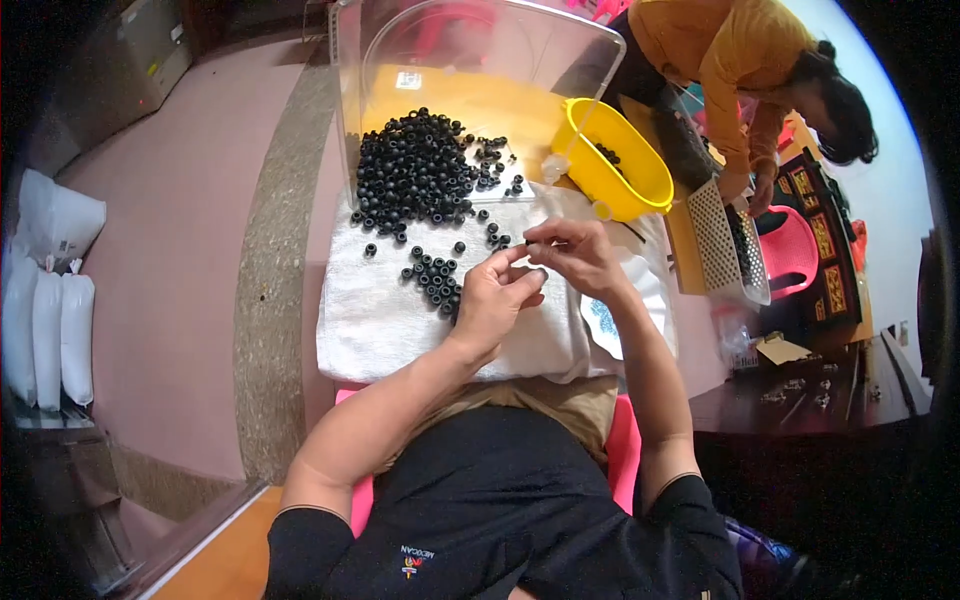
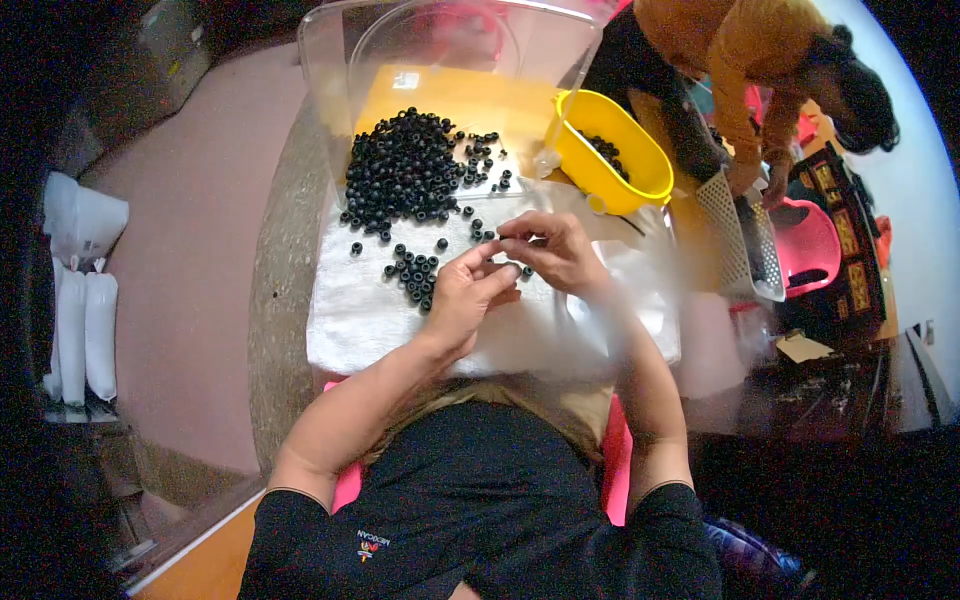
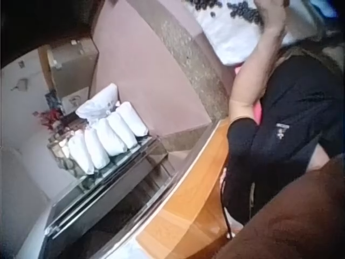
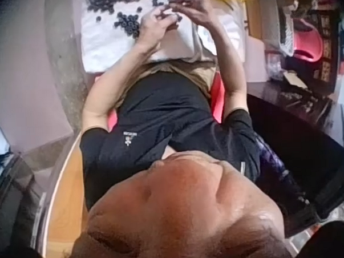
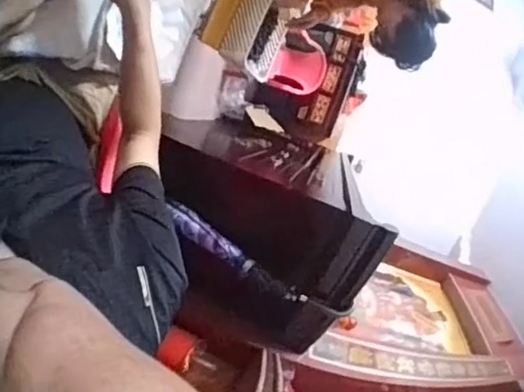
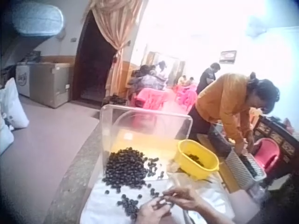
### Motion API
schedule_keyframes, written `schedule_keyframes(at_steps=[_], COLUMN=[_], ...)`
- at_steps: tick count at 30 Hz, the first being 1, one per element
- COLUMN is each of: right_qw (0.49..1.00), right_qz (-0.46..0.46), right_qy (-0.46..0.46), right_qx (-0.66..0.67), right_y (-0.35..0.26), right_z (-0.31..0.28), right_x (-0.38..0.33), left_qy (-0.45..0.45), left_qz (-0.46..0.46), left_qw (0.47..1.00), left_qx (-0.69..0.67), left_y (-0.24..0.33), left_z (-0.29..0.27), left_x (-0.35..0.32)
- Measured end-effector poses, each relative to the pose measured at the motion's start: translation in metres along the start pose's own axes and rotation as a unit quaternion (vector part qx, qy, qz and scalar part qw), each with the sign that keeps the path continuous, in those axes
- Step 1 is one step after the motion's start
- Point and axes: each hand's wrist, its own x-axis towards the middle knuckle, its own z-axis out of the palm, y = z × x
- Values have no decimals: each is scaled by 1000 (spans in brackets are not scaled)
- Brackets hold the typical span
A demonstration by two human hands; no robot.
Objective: Inspecting and sorting small black round objects one by one at a manual workstation.
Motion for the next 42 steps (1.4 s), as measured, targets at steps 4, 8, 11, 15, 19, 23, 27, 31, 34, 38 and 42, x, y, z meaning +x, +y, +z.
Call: schedule_keyframes(at_steps=[4, 8, 11, 15, 19, 23, 27, 31, 34, 38, 42], right_qw=[1000, 999, 996, 996, 994, 995, 995, 994, 994, 996, 998], right_qz=[19, -8, -48, -47, -52, -47, -44, -41, -30, -31, -29], right_qy=[18, 37, 58, 75, 89, 84, 85, 94, 88, 79, 61], right_qx=[-14, -33, -50, -28, -44, -33, -29, -49, -50, 2, 3], right_y=[-2, 1, 9, 13, 10, 11, 7, 9, 7, 8, 9], right_z=[3, 6, 9, 9, 6, 4, 6, 5, 4, 4, 3], right_x=[-12, -16, -18, -22, -24, -26, -29, -32, -35, -38, -40], left_qy=[-12, -11, -16, -28, -26, -37, -49, -56, -57, -67, -76], left_qz=[2, 8, 17, 14, 16, 21, 27, 37, 43, 41, 48], left_qw=[1000, 999, 999, 998, 998, 997, 995, 992, 989, 988, 983], left_qx=[18, 39, 48, 46, 52, 60, 78, 105, 129, 131, 160], left_y=[-7, -7, -12, -13, -14, -13, -11, -13, -14, -16, -13], left_z=[0, 6, 3, 3, 3, 3, 3, 2, 3, 4, 7], left_x=[0, -3, -2, -3, -4, -4, -4, -4, -4, -5, -7])
